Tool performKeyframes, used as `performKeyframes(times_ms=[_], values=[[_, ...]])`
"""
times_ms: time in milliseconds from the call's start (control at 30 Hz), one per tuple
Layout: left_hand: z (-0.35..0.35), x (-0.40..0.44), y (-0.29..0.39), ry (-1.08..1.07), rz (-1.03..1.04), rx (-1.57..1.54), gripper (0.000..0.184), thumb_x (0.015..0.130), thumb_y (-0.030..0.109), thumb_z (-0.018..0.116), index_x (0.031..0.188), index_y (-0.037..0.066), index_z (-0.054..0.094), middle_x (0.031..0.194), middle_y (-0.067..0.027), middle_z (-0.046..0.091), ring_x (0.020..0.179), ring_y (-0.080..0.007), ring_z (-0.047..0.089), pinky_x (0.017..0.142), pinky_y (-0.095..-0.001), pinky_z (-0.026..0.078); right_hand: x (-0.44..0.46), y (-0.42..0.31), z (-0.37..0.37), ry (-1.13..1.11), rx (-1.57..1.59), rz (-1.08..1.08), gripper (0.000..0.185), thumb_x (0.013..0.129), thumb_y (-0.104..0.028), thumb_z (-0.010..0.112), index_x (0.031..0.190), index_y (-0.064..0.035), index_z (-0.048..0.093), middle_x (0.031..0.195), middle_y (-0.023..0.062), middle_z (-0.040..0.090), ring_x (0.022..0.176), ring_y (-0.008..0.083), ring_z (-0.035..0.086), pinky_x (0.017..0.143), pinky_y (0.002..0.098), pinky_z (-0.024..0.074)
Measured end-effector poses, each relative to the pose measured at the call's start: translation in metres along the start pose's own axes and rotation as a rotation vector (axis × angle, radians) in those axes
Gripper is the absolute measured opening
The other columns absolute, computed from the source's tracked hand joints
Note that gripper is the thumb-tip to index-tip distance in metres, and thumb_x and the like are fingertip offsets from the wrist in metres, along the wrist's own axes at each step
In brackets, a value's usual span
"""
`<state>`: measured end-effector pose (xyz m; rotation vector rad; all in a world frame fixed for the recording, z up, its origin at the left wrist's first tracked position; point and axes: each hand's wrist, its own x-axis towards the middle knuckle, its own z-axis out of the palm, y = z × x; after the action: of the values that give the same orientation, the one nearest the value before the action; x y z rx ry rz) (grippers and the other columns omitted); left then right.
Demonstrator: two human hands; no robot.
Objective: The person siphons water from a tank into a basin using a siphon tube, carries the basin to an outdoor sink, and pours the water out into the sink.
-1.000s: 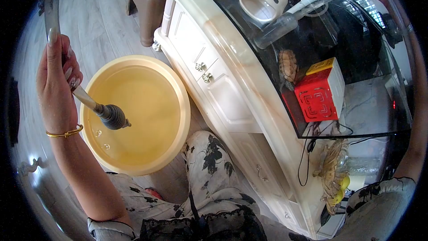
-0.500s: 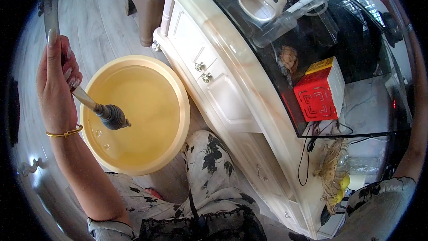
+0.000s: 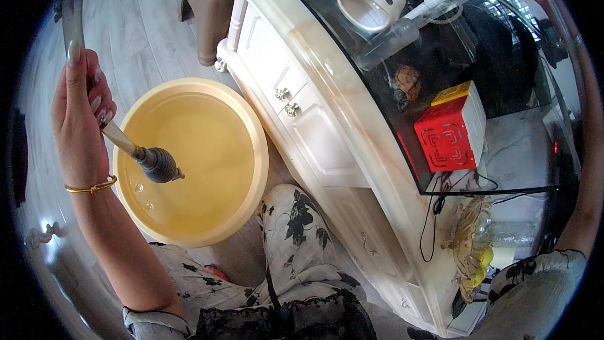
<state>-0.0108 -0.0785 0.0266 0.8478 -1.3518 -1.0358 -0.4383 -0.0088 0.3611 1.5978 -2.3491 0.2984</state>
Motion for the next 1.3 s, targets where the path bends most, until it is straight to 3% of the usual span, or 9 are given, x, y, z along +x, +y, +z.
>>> performKeyframes(times_ms=[1300], values=[[0.000,-0.001,0.004,0.003,-0.021,-0.021,0.027,0.088,0.031,0.039,0.077,0.007,0.048,0.055,0.0060,0.031,0.047,-0.0010,0.025,0.042,-0.0162,0.021,-0.005,-0.011,-0.001,0.017,0.128,0.024,0.051,0.085,-0.040,0.036,0.097,0.0080,0.049,0.090,0.0224,0.054,0.084,0.0324,0.052,0.074,0.0372,0.0434]])
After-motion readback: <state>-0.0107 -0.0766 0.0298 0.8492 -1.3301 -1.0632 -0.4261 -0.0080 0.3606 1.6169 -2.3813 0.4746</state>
